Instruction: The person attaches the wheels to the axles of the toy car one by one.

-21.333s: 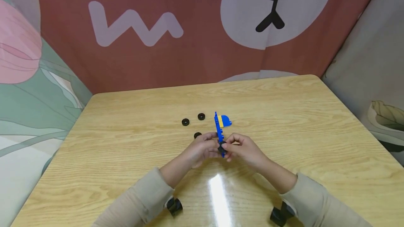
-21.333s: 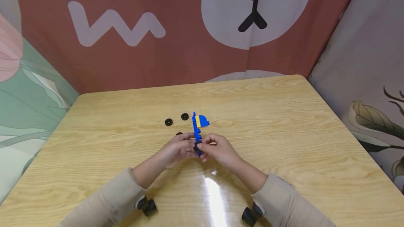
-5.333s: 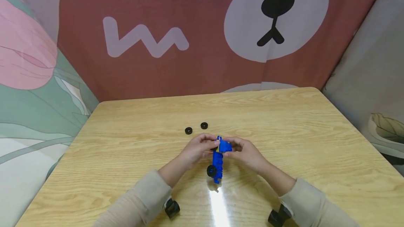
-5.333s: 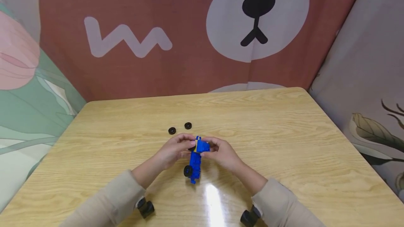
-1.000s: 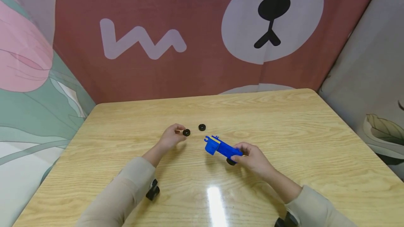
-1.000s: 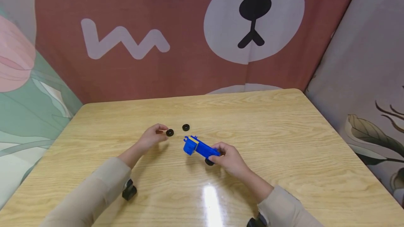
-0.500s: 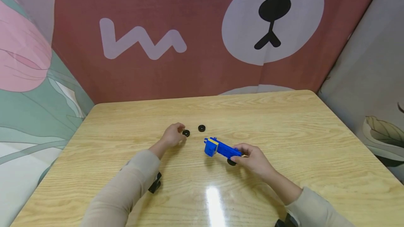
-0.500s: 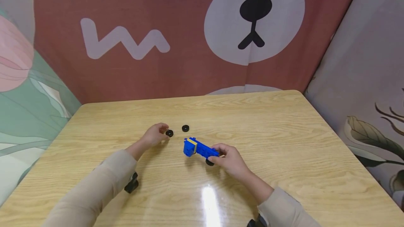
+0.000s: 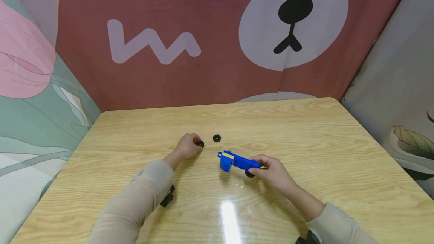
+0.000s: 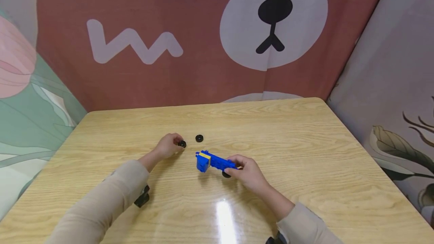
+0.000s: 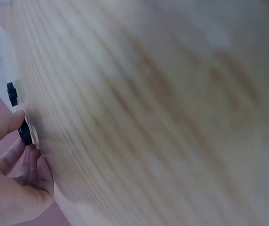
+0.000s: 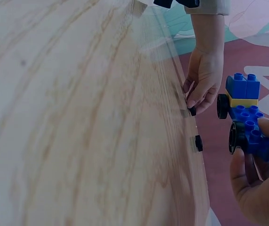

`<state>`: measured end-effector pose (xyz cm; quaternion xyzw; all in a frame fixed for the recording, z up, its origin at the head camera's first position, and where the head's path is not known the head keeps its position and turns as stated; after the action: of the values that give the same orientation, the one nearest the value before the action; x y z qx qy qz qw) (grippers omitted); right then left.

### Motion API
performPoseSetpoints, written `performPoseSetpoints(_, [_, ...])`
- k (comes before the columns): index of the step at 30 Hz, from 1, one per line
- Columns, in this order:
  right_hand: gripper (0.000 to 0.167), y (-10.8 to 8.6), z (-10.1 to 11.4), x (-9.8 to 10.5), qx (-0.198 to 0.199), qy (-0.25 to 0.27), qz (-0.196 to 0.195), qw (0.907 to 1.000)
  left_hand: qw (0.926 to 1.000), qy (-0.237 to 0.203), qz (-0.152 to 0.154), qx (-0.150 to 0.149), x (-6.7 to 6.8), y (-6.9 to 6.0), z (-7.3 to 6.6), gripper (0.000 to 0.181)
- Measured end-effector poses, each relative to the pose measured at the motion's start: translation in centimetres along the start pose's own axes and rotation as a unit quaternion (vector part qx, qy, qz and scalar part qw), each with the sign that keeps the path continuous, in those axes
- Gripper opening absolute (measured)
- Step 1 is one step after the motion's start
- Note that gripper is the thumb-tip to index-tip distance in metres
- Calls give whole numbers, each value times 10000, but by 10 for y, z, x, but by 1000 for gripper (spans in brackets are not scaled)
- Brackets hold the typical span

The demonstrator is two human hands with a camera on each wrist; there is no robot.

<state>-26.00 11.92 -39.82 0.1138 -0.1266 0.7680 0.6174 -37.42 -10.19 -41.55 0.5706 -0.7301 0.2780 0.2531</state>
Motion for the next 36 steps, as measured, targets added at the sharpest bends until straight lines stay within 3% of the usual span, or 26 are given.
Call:
performPoseSetpoints(7, [29,0,4,3,319,7,-135,9994,9994,-315,-27,-107,0,-7,-1,29])
performPoseSetpoints(12, [28,1,1,4,165,-14,-231,9996,9964,-798,-88,-253,1,-14,-5,31])
performPoseSetpoints(14, [29,2,-1,3,-7,35,-204,9998,9943,-1015,-134,-313,2,-18,-9,31])
performPoseSetpoints(17, [30,3,-2,3,46,115,-143,9998,9901,-1319,-164,-448,1,-24,-17,30])
performPoseSetpoints(27, [30,3,-2,6,180,195,-315,9992,9828,-1736,-141,-616,2,-47,-39,31])
performPoseSetpoints(36, [30,2,-3,8,192,272,-382,9987,9727,-2185,99,-779,-1,-63,-55,30])
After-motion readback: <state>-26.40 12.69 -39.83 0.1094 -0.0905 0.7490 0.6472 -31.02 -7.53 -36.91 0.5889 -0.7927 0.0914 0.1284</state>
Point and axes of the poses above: each hand's wrist, its own y-axis towards the middle knuckle, its own x-axis out of the back of the hand, z = x × y, the point moved 10 cm from there along y, towards the middle knuckle, and after that the axes turned 7 degrees about -y, right-handed, at the moved point
